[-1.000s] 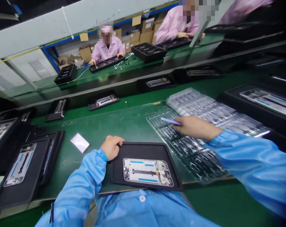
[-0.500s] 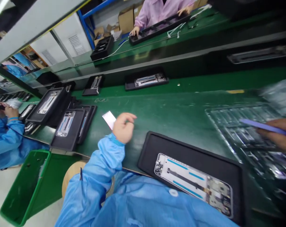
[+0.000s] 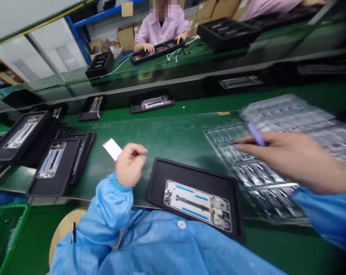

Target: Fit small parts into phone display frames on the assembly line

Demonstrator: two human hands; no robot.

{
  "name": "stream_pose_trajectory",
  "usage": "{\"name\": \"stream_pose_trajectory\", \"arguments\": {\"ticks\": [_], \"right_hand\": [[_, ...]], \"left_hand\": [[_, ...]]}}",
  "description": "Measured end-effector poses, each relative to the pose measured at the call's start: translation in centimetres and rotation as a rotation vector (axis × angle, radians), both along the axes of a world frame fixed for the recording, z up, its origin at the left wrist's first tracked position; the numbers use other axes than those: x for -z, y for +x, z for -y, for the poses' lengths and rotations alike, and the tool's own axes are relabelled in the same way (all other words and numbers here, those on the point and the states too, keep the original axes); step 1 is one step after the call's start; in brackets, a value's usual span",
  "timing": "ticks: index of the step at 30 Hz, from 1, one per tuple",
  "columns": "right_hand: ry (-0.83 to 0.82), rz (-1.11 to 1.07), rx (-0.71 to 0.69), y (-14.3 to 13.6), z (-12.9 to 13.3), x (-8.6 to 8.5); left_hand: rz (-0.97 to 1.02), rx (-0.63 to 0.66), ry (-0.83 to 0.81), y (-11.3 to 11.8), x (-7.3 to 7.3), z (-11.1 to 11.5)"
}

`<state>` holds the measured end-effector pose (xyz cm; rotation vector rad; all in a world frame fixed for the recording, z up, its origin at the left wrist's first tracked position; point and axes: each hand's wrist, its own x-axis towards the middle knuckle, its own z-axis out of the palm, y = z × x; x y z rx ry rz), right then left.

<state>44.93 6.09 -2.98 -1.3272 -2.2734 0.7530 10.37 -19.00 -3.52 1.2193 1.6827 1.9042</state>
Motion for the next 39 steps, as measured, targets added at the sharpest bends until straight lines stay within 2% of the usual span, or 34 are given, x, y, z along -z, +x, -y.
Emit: {"name": "stream_pose_trajectory", "arguments": {"ticks": [1, 3, 5, 8, 12, 17, 19, 23, 27, 31, 34, 36, 39], "right_hand": [[-0.125, -0.002, -0.007, -1.9, 2.5, -1.3], [-0.322, -0.035, -0.044, -5.5, 6.8, -2.8], [-0.448, -0.091, -0.117, -7.9, 9.7, -3.0], [-0.485, -0.172, -0.212, -9.4, 11.4, -2.3], [-0.447, -0.186, -0.294, -9.7, 11.5, -1.2], [-0.385, -0.131, -0.365, -9.4, 11.7, -0.9], [-0.243, -0.160, -0.401, -9.2, 11.8, -0.9], [0.206, -0.264, -0.501, -8.7, 12.0, -1.0], [0.419, -0.239, -0.501, -8.6, 12.0, -1.2], [0.481, -0.168, -0.515, -8.1, 11.0, -1.3], [0.474, -0.105, -0.491, -6.1, 9.6, -0.6], [0.466, -0.055, -0.430, -4.0, 8.9, 0.5], [0.388, 0.017, -0.363, -0.9, 9.3, 2.6]], "left_hand": [[-0.006, 0.080, -0.064, 1.6, 0.2, -0.6], [-0.014, 0.260, -0.221, 4.4, 0.6, -1.8], [0.018, 0.399, -0.343, 6.2, 1.3, -2.7], [0.147, 0.466, -0.391, 7.1, 2.5, -3.1], [0.248, 0.437, -0.346, 7.1, 3.5, -2.5], [0.085, 0.337, -0.353, 7.4, 3.0, -1.9], [0.018, 0.299, -0.343, 7.5, 2.6, -1.9], [-0.031, 0.265, -0.317, 7.7, 2.2, -2.3], [-0.111, 0.289, -0.263, 7.9, 2.0, -2.8], [-0.239, 0.289, -0.218, 7.0, 2.0, -3.3], [-0.458, 0.305, -0.221, 5.3, 2.4, -3.8], [-0.606, 0.346, -0.302, 4.1, 2.7, -3.9], [-0.745, 0.423, -0.528, 3.4, 3.3, -3.4]]}}
